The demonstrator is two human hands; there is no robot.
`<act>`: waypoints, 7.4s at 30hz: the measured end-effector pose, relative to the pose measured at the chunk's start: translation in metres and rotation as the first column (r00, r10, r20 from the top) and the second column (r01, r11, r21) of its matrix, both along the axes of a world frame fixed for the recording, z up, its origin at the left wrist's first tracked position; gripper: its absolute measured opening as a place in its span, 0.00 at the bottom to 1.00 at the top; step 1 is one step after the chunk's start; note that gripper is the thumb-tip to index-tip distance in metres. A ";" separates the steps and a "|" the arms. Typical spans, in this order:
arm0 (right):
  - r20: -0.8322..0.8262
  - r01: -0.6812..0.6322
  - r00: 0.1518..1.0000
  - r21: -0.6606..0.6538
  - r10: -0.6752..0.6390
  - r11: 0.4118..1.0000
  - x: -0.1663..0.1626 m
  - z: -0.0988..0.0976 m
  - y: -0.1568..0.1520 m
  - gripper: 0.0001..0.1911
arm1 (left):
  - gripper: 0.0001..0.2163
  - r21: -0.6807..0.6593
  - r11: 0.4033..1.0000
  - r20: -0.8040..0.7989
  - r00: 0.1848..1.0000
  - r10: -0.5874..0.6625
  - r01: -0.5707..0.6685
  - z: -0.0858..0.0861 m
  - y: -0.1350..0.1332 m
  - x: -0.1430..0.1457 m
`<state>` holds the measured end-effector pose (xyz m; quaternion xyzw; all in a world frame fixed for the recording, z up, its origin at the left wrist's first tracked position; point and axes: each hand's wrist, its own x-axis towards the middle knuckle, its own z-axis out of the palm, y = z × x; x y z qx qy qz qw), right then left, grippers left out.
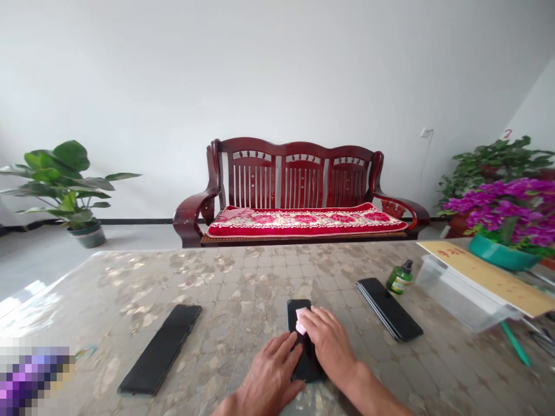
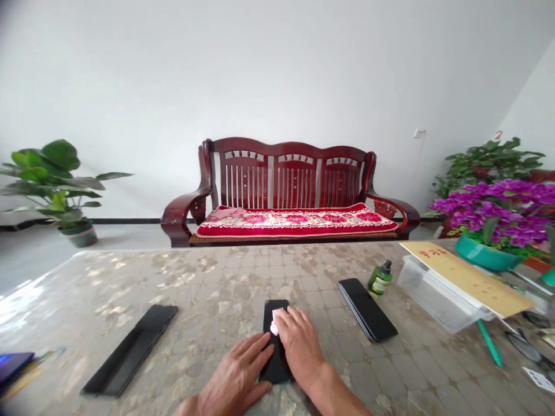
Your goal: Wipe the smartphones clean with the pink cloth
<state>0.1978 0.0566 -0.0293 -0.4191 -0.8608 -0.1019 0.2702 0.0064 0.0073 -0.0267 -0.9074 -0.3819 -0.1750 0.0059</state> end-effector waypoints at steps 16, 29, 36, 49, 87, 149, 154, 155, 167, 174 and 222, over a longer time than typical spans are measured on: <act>0.053 0.032 0.998 -0.013 -0.031 0.999 0.010 -0.022 -0.002 0.20 | 0.24 -0.215 0.977 -0.032 0.999 -0.014 0.007 -0.009 -0.003 0.003; 0.007 0.009 1.000 -0.210 -0.008 0.978 -0.014 0.000 0.001 0.16 | 0.23 -0.218 0.976 -0.061 0.998 -0.008 -0.005 -0.011 0.003 0.007; 0.015 0.033 0.999 -0.246 -0.030 0.969 -0.025 0.005 0.022 0.19 | 0.23 -0.207 0.978 -0.062 0.998 -0.004 -0.009 -0.010 0.001 0.006; -0.012 -0.004 1.000 -0.190 0.001 0.982 -0.025 0.001 0.009 0.17 | 0.22 -0.186 0.982 -0.022 0.999 -0.026 0.021 -0.017 0.003 0.008; 0.028 0.027 0.999 -0.181 -0.022 0.983 -0.024 0.013 0.020 0.13 | 0.23 -0.222 0.975 -0.057 0.998 0.002 -0.014 -0.014 0.003 0.007; 0.096 0.169 0.984 -0.292 -0.147 0.941 -0.001 0.019 0.013 0.17 | 0.24 -0.235 0.972 -0.028 1.000 0.014 -0.020 -0.010 0.005 0.003; 0.087 0.143 0.989 -0.296 -0.123 0.944 -0.001 0.017 0.009 0.17 | 0.24 -0.250 0.968 -0.034 0.999 0.017 -0.025 -0.009 0.005 0.004; 0.090 0.133 0.990 -0.296 -0.111 0.946 0.000 0.017 0.006 0.17 | 0.24 -0.251 0.968 -0.034 0.999 0.020 -0.028 -0.008 0.005 0.004; 0.046 0.134 0.991 -0.296 -0.126 0.946 -0.005 0.014 0.007 0.17 | 0.23 -0.237 0.971 -0.030 0.999 0.023 -0.030 -0.007 0.004 0.004; 0.083 0.134 0.990 -0.314 -0.113 0.940 -0.007 0.020 0.000 0.16 | 0.24 -0.247 0.969 -0.024 1.000 0.014 -0.019 -0.004 0.004 0.003; 0.062 0.116 0.993 -0.344 -0.101 0.932 -0.026 0.023 0.000 0.15 | 0.24 -0.275 0.961 -0.002 1.000 0.009 -0.009 -0.009 0.010 0.001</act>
